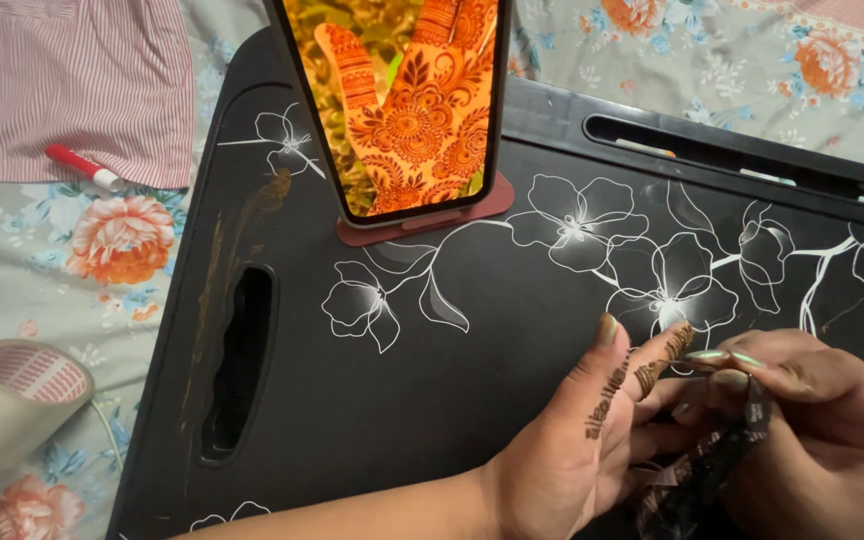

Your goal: Applying henna patterns to the fingers and palm of the left hand using a cone.

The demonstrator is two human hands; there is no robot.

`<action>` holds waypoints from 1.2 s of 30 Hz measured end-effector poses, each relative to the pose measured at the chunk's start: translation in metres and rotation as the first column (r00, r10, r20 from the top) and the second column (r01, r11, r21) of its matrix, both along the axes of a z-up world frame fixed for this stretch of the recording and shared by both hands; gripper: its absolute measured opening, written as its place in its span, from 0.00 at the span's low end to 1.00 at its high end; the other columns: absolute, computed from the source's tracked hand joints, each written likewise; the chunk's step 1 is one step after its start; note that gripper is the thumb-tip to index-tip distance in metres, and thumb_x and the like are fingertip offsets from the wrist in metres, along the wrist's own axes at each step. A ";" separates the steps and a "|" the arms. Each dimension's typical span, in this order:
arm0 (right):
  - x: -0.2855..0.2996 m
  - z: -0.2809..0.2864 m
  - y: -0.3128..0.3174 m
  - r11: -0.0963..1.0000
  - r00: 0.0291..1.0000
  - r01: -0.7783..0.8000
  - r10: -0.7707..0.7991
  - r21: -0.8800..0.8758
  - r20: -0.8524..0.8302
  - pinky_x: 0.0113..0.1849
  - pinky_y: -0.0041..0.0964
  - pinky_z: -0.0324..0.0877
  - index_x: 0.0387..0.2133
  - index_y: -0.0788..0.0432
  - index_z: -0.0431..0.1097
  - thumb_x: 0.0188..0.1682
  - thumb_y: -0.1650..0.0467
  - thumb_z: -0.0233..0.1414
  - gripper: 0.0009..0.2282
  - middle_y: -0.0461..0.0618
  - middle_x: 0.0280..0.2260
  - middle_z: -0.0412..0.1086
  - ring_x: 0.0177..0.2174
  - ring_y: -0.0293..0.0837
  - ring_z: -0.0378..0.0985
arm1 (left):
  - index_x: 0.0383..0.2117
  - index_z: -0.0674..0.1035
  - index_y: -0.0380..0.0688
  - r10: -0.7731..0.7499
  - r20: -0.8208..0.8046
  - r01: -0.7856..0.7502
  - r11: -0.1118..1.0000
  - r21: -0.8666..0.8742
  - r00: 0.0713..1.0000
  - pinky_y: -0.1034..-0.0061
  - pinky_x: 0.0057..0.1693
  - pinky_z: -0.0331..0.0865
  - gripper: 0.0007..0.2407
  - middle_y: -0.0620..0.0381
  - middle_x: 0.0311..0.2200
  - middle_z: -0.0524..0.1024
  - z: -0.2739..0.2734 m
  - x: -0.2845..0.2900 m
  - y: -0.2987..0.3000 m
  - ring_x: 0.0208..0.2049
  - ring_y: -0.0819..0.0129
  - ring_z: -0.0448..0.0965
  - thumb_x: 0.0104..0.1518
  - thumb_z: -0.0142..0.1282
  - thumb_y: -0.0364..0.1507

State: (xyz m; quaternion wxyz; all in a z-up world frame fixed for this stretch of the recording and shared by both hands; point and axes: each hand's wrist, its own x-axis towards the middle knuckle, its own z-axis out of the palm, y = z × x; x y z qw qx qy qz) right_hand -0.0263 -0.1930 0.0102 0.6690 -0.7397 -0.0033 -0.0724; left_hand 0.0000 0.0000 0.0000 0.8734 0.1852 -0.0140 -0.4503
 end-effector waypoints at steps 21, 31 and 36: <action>0.003 0.008 0.013 0.999 1.000 0.001 -0.001 0.035 -0.005 0.41 0.38 0.83 0.37 0.66 0.69 0.55 0.84 0.50 0.05 0.63 0.40 0.73 0.38 0.50 0.84 | 0.75 0.39 0.44 -0.007 -0.013 0.007 1.000 -0.002 1.000 0.61 0.70 0.50 0.48 0.48 0.73 0.52 0.004 0.001 0.002 0.68 0.58 0.57 0.55 0.27 0.66; 0.001 0.001 0.005 1.000 1.000 -0.005 0.005 0.018 0.011 0.41 0.37 0.82 0.39 0.66 0.69 0.56 0.83 0.51 0.04 0.63 0.40 0.73 0.39 0.49 0.83 | 0.76 0.39 0.46 -0.028 0.000 0.028 0.999 0.020 1.000 0.62 0.68 0.52 0.49 0.48 0.73 0.51 0.001 0.001 0.001 0.66 0.59 0.58 0.53 0.26 0.68; 0.001 0.000 0.002 0.998 0.998 -0.053 0.051 0.035 0.047 0.41 0.37 0.83 0.38 0.65 0.70 0.56 0.83 0.53 0.04 0.63 0.39 0.74 0.40 0.48 0.83 | 0.76 0.38 0.47 -0.036 -0.003 0.036 0.999 0.017 0.999 0.62 0.68 0.53 0.49 0.47 0.74 0.50 0.000 0.002 0.001 0.67 0.60 0.58 0.53 0.27 0.68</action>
